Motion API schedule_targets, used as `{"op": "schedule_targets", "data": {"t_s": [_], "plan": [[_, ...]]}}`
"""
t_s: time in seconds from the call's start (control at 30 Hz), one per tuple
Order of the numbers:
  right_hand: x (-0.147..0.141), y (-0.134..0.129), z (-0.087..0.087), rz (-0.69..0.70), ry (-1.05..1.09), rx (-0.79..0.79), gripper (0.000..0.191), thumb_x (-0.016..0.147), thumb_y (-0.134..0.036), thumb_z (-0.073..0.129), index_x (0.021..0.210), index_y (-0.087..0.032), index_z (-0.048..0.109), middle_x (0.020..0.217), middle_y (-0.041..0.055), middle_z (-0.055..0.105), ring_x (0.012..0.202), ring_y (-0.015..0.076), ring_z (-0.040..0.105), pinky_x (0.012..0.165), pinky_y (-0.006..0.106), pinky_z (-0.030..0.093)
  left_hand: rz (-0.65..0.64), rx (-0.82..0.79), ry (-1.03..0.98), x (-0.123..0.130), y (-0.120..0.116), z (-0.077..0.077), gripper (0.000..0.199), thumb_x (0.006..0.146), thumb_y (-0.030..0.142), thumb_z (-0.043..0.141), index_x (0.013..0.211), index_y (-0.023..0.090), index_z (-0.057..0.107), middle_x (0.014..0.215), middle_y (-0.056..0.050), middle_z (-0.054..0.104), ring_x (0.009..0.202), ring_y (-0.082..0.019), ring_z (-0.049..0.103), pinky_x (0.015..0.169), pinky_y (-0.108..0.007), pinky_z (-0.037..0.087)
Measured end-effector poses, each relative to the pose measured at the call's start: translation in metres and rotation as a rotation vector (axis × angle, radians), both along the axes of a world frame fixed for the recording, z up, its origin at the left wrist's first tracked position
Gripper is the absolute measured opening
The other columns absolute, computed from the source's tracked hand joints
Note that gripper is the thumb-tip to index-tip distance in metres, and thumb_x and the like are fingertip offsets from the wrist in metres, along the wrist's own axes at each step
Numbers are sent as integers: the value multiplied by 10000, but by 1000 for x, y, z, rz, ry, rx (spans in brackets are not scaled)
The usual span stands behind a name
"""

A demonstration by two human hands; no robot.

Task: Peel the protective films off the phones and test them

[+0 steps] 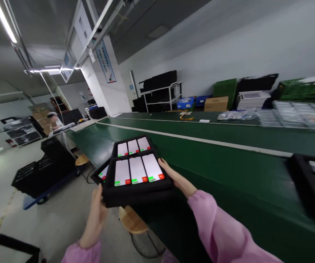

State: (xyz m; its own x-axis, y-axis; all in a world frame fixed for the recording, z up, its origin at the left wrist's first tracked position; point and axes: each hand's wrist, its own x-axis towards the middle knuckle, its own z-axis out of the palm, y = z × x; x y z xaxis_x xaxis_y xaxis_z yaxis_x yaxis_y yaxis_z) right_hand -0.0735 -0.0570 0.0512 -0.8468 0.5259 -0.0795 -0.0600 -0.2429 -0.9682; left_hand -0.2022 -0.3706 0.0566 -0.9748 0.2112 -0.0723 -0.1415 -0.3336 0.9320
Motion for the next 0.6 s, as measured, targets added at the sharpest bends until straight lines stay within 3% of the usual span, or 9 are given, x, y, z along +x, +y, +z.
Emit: {"op": "schedule_targets", "data": {"t_s": [0.07,0.17,0.27,0.37,0.43,0.53,0.6], "plan": [[11,7,7,-23,-22,-59,437,1029,-452,671,1376,-190,628,1375,114,642,1170,256,668,983,483,600,-65,44,-50,33,2,-9,543,845,608,834,1213,225,727,1090,-53,806,1092,-280,767,977,-394,619],[51,11,9,-50,-59,-135,498,1032,-437,667,1468,-216,574,1421,127,633,1183,259,678,1001,494,599,-165,99,-133,74,7,-20,567,906,615,773,1342,259,703,1295,-86,776,1256,-308,721,1075,-436,591],[112,1,1,-107,-109,-182,789,957,-466,724,1650,-326,372,1449,127,668,1141,295,740,980,488,625,-198,138,-230,109,9,-37,602,885,514,820,1433,319,665,1439,-50,715,1413,-306,624,1187,-432,523],[185,-16,-18,-225,-151,-192,967,844,-583,792,1675,-387,338,1529,92,637,1218,355,729,977,488,638,-245,165,-240,138,2,-63,724,793,421,886,1475,371,646,1497,1,676,1516,-312,518,1283,-397,424],[234,-30,-35,-369,-183,-167,989,812,-618,799,1670,-392,363,1573,58,601,1323,359,672,1030,453,618,-343,106,-239,152,-7,-81,769,777,436,900,1495,386,629,1495,-9,675,1521,-357,503,1291,-439,419],[297,-54,-60,-606,-257,-76,1044,776,-752,744,1678,-396,358,1606,52,565,1433,395,575,1125,497,554,-530,-35,-311,160,-10,-95,598,928,520,779,1472,322,630,1522,-91,631,1437,-377,569,1207,-561,487],[329,-73,-71,-707,-312,-6,1192,702,-863,715,1699,-333,332,1661,92,489,1526,428,455,1219,553,451,-662,-93,-327,158,3,-95,454,1006,508,697,1418,327,636,1533,-95,599,1406,-330,577,1142,-536,533]]}}
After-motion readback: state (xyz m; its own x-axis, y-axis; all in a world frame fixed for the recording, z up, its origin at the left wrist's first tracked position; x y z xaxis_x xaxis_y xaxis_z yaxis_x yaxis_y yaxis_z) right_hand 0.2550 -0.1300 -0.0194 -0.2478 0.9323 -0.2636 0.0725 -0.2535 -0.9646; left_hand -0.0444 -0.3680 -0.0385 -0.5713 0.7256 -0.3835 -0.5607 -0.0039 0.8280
